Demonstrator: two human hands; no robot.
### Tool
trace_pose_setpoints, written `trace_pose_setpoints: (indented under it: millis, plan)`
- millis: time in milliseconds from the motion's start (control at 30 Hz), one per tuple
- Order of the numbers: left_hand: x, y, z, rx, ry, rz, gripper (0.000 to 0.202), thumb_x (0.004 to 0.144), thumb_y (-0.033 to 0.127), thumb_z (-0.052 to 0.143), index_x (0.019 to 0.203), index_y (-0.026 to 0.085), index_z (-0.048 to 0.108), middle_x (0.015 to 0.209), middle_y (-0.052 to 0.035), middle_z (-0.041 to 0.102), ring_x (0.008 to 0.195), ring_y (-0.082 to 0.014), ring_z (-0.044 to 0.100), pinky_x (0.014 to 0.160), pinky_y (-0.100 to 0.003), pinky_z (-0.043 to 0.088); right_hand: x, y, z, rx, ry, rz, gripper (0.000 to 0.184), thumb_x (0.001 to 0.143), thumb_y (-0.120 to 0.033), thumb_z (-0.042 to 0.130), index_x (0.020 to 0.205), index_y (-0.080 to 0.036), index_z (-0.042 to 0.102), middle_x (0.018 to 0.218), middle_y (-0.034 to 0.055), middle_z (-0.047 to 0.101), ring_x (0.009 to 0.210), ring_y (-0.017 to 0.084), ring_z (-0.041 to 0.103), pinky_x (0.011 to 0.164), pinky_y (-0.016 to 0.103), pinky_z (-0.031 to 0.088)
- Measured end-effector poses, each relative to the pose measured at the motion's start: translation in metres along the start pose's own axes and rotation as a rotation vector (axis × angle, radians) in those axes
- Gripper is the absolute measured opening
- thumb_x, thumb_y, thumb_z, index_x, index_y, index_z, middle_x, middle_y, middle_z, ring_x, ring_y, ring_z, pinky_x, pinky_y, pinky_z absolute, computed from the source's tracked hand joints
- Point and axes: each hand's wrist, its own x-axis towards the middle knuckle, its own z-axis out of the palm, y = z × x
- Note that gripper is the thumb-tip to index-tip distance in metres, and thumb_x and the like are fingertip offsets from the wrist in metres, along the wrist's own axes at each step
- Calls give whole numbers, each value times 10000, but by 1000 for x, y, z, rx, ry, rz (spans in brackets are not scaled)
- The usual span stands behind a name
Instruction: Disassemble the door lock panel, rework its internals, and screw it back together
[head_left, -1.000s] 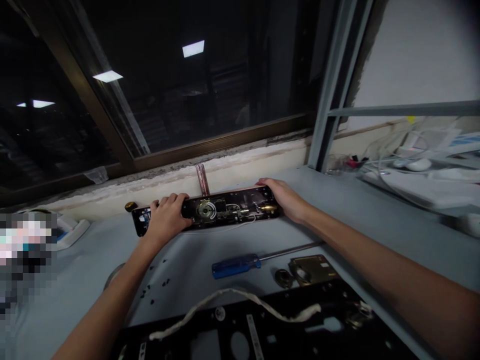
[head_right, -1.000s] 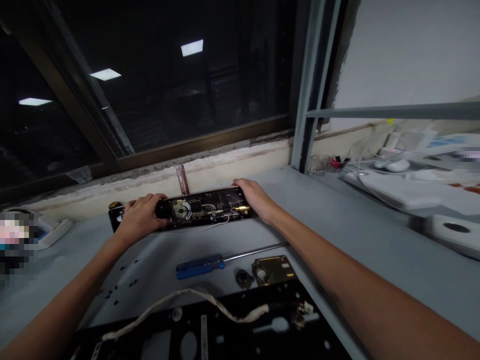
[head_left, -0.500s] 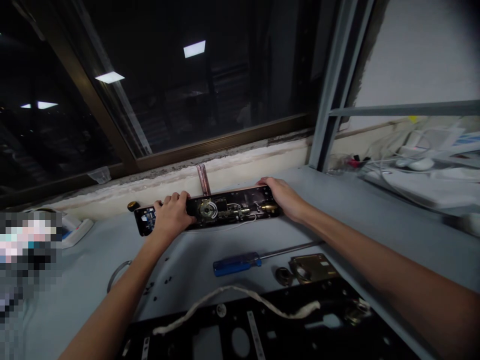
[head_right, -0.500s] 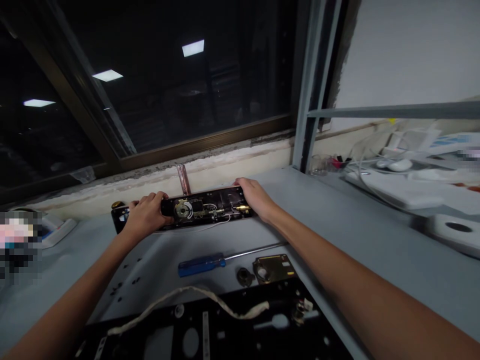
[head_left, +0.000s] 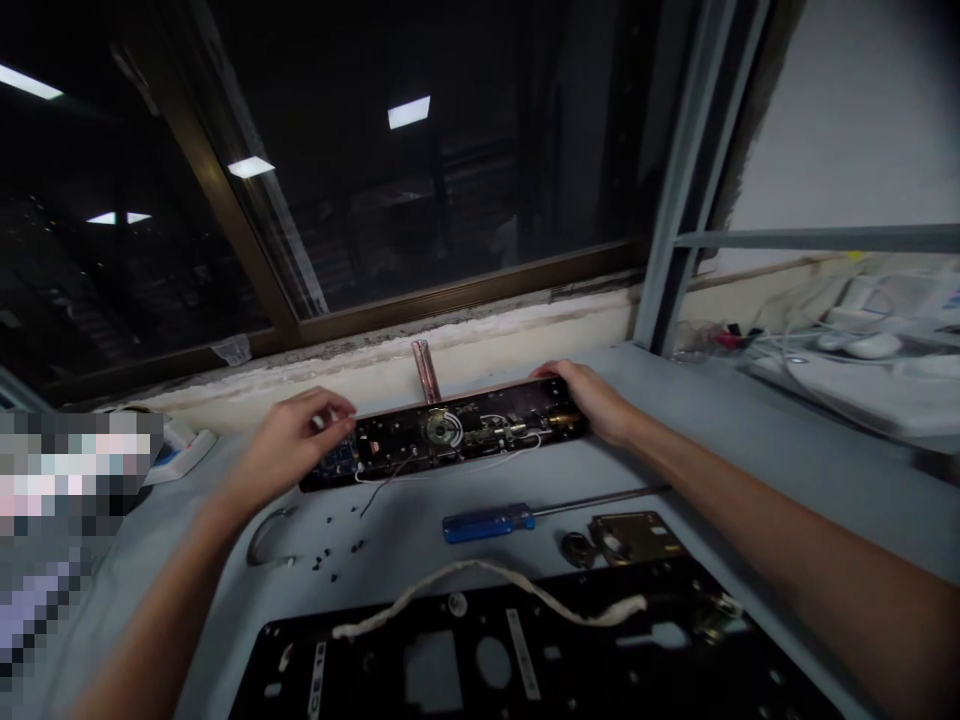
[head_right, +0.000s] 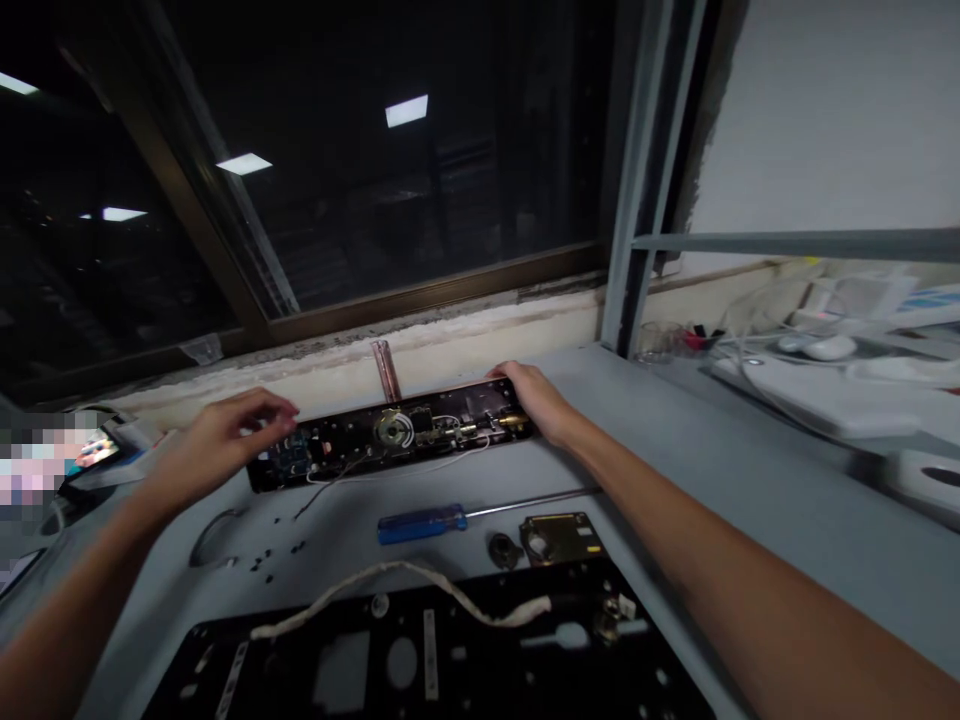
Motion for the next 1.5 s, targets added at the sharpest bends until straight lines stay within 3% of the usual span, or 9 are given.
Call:
trace_pose_setpoints:
  millis: [133,233,333,467,600,767,1067,1300,1500]
  plan:
    - [-25,-7,-2,-79,-274,-74,355,773,503,452,732,192,617,619,28,582,578,-124,515,514,-216,374,-2,-1,1,15,7,11,272,636,-367,427,643,-173,617,617,-7,595,672,157,522,617,241,368]
    - [-33,-4,19,16,-341,-39,277,733,455,530,839,218,625,646,39,612,569,-123,532,519,-218,372,-4,-3,2,26,33,30,259,625,-369,426,620,-185,609,618,-5,602,665,156,523,611,238,373]
    - [-35,-4,32,176,-377,31,154,739,302,527,779,219,651,637,25,634,586,-133,560,551,-234,379,-7,-6,3,34,59,65,235,618,-369,434,605,-201,597,623,-4,605,662,159,526,594,238,375]
    - [-34,-22,31,232,-342,127,245,811,218,431,812,232,676,776,-7,685,733,-165,614,651,-268,427,-10,-10,4,45,77,110,197,618,-357,448,579,-212,575,607,-6,598,638,154,521,573,234,374]
    - [-32,-48,31,283,-215,237,283,853,210,393,944,236,659,965,-31,672,887,-186,603,782,-302,445,-12,-12,6,69,85,156,199,629,-364,457,633,-203,573,586,-11,589,586,149,517,542,239,375]
    - [-26,-65,38,377,-62,207,263,860,264,413,991,192,629,936,-56,684,850,-197,626,740,-302,471,-13,-12,6,97,97,189,203,636,-354,471,684,-189,579,607,-18,588,575,135,517,525,227,374]
    - [-25,-64,44,602,-5,258,218,855,249,437,842,185,646,846,-55,634,812,-200,586,651,-286,448,-14,-13,6,126,113,204,183,654,-345,479,676,-189,575,618,-25,571,571,123,507,511,216,373]
    - [-24,-59,50,700,-54,320,252,809,80,379,815,153,620,788,-65,617,780,-185,559,672,-282,445,-15,-14,6,132,96,197,196,682,-336,478,730,-178,584,641,-13,573,597,128,509,540,219,374]
    - [-27,-51,49,727,-107,295,245,788,60,380,804,155,605,798,-70,611,787,-184,565,667,-277,453,-14,-12,6,128,102,195,199,692,-330,485,749,-170,588,670,-8,576,611,124,509,535,214,367]
